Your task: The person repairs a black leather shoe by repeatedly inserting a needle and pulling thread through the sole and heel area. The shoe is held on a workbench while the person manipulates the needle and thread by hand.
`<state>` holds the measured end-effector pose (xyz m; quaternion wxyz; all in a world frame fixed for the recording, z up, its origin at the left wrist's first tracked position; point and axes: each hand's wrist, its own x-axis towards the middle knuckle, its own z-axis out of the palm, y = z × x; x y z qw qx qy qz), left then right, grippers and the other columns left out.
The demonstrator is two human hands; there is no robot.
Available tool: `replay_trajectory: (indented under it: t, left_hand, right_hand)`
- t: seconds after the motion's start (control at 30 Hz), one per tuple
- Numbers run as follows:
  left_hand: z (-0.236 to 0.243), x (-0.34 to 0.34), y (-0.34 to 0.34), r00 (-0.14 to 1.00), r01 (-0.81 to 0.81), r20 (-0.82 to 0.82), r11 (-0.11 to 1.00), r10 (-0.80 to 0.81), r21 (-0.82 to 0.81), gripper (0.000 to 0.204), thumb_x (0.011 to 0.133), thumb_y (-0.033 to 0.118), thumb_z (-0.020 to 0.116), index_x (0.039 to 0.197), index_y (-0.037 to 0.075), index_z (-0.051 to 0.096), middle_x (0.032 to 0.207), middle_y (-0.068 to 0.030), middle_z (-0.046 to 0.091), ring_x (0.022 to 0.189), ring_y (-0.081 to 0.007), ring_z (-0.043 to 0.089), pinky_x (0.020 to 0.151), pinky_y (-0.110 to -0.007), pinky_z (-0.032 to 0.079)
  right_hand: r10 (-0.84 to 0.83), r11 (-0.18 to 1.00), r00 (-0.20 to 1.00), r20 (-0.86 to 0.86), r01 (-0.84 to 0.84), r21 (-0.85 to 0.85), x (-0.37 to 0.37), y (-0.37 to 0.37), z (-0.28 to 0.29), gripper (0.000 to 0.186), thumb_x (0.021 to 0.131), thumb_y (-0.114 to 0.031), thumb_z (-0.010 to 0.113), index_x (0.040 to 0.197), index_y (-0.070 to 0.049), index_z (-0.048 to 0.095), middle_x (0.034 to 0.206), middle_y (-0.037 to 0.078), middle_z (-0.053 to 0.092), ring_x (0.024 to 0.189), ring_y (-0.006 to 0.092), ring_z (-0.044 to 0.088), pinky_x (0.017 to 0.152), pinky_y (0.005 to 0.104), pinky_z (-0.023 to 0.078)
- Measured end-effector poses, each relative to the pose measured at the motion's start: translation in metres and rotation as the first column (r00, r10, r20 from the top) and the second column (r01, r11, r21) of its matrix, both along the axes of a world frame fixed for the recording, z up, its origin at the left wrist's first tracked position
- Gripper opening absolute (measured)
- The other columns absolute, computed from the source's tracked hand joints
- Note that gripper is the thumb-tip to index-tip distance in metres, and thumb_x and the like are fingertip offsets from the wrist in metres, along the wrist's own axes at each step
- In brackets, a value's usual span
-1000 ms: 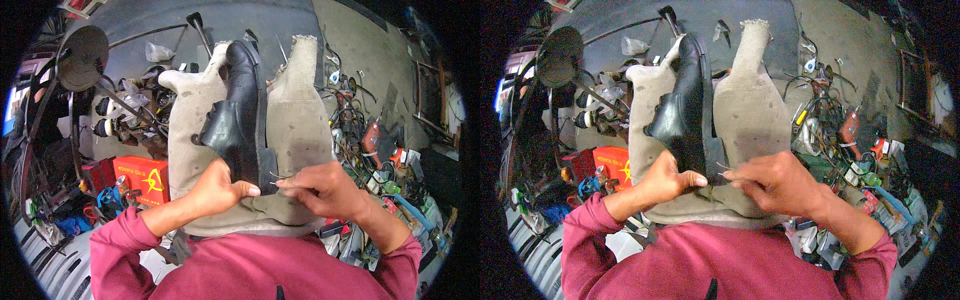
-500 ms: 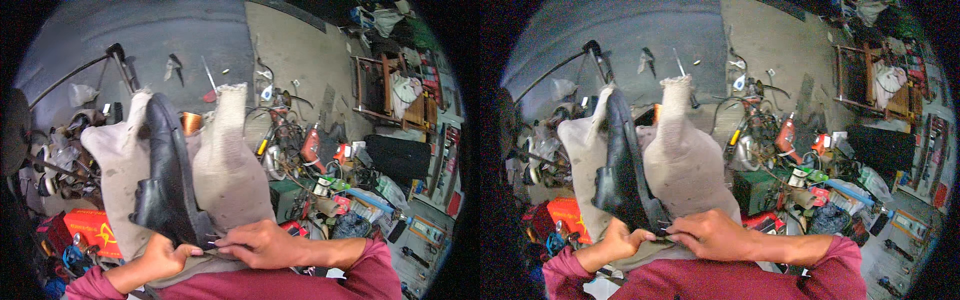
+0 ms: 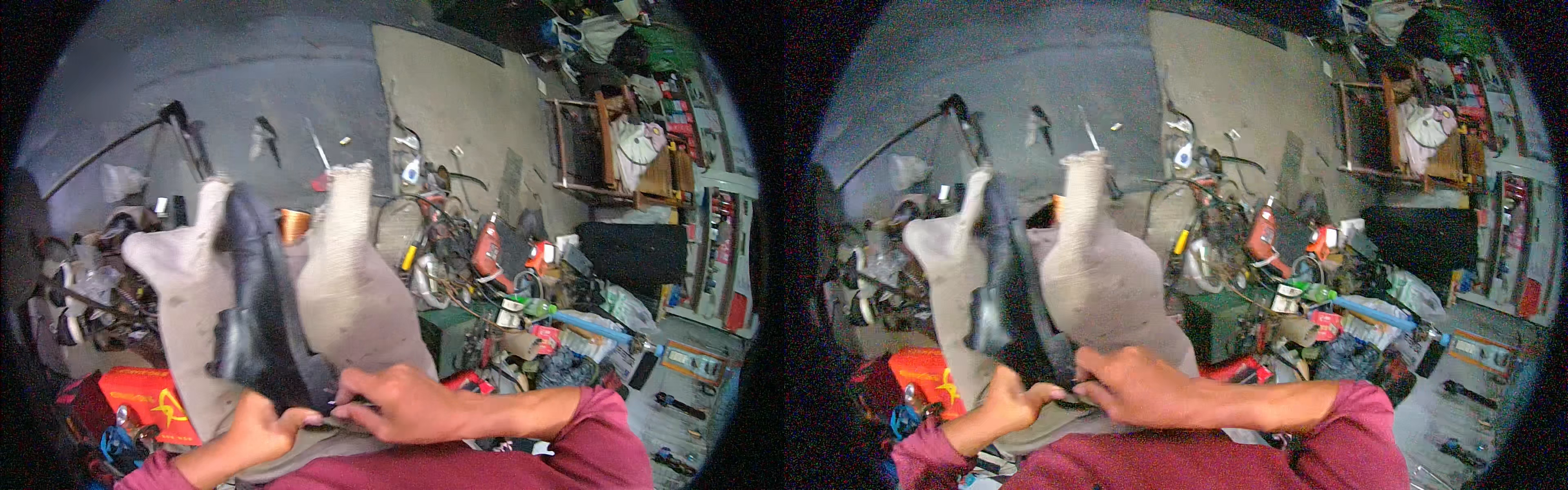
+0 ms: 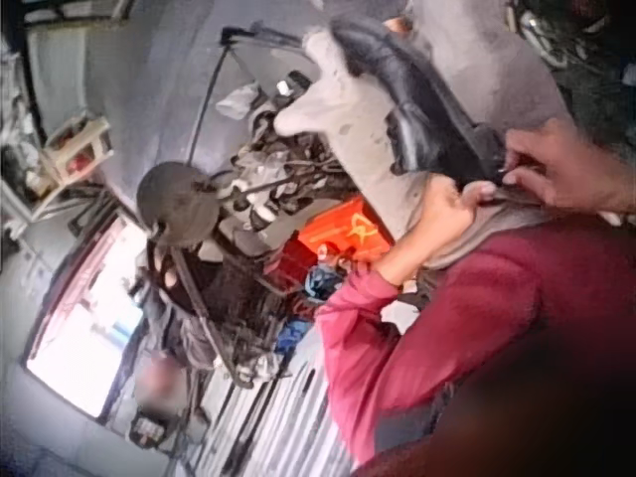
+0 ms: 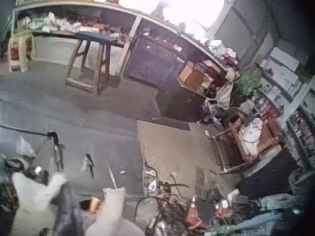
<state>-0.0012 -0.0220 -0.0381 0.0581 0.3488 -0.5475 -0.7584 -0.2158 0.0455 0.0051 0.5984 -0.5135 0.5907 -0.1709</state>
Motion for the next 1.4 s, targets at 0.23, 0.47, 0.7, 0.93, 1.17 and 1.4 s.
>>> replay_trajectory:
  t: [0.23,0.47,0.7,0.93,1.17,1.4]
  left_hand:
    - [0.014,0.013,0.022,0.969,0.094,0.237,0.990,-0.067,-0.104,0.047,0.083,0.031,0.078,0.110,-0.003,0.061,0.092,-0.0230,0.069,0.088,-0.0299,0.068,0.084,-0.041,0.052]
    - [0.018,0.013,0.054,0.961,-0.229,0.046,0.876,0.274,-0.424,0.054,0.083,0.037,0.076,0.104,-0.009,0.057,0.099,-0.0313,0.065,0.096,-0.0430,0.066,0.083,-0.045,0.051]
    - [0.010,0.008,0.063,0.941,-0.336,-0.152,0.869,0.301,-0.364,0.036,0.085,0.023,0.073,0.104,-0.002,0.058,0.090,-0.0209,0.068,0.086,-0.0315,0.067,0.080,-0.042,0.051]
    - [-0.009,0.006,0.064,0.974,-0.224,-0.114,0.908,0.196,-0.354,0.039,0.085,0.033,0.072,0.096,-0.002,0.060,0.084,-0.0162,0.068,0.079,-0.0233,0.063,0.075,-0.040,0.050]
    - [0.026,0.011,0.079,0.907,-0.422,-0.186,0.810,0.378,-0.407,0.014,0.083,0.009,0.072,0.093,0.001,0.066,0.078,-0.0046,0.069,0.069,-0.0162,0.063,0.065,-0.034,0.052]
    - [0.062,0.021,0.076,0.918,-0.395,-0.195,0.839,0.345,-0.375,0.011,0.080,0.003,0.068,0.091,0.002,0.068,0.075,-0.0082,0.067,0.062,-0.0170,0.062,0.054,-0.032,0.051]
  right_hand:
    - [0.054,0.994,0.997,-0.058,-0.048,0.101,-0.010,0.014,0.008,0.023,0.088,-0.026,0.073,0.097,-0.007,0.065,0.078,0.015,0.069,0.069,0.0262,0.070,0.065,0.0379,0.054]
    - [-0.227,0.960,0.963,0.148,0.196,0.199,-0.004,0.034,0.015,0.010,0.094,-0.012,0.067,0.099,-0.003,0.066,0.077,0.002,0.065,0.062,0.0074,0.056,0.060,0.0210,0.044]
    - [-0.248,0.968,0.926,0.286,0.227,0.103,0.003,0.043,0.007,0.012,0.092,-0.008,0.068,0.102,-0.003,0.064,0.082,0.003,0.069,0.071,0.0089,0.061,0.064,0.0220,0.047]
    - [-0.162,0.977,0.927,0.337,0.199,-0.078,-0.005,0.050,-0.007,0.012,0.091,-0.010,0.071,0.099,-0.003,0.066,0.078,0.002,0.067,0.064,0.0063,0.057,0.057,0.0199,0.042]
    - [-0.142,0.973,0.940,0.310,0.190,-0.128,0.001,0.052,-0.005,0.011,0.091,-0.011,0.071,0.098,-0.003,0.067,0.075,0.000,0.065,0.060,0.0052,0.053,0.052,0.0197,0.038]
    - [-0.122,0.988,0.956,0.266,0.142,-0.059,0.006,0.049,0.012,0.012,0.091,-0.014,0.071,0.093,-0.003,0.065,0.070,0.002,0.064,0.056,0.0068,0.052,0.050,0.0227,0.039]
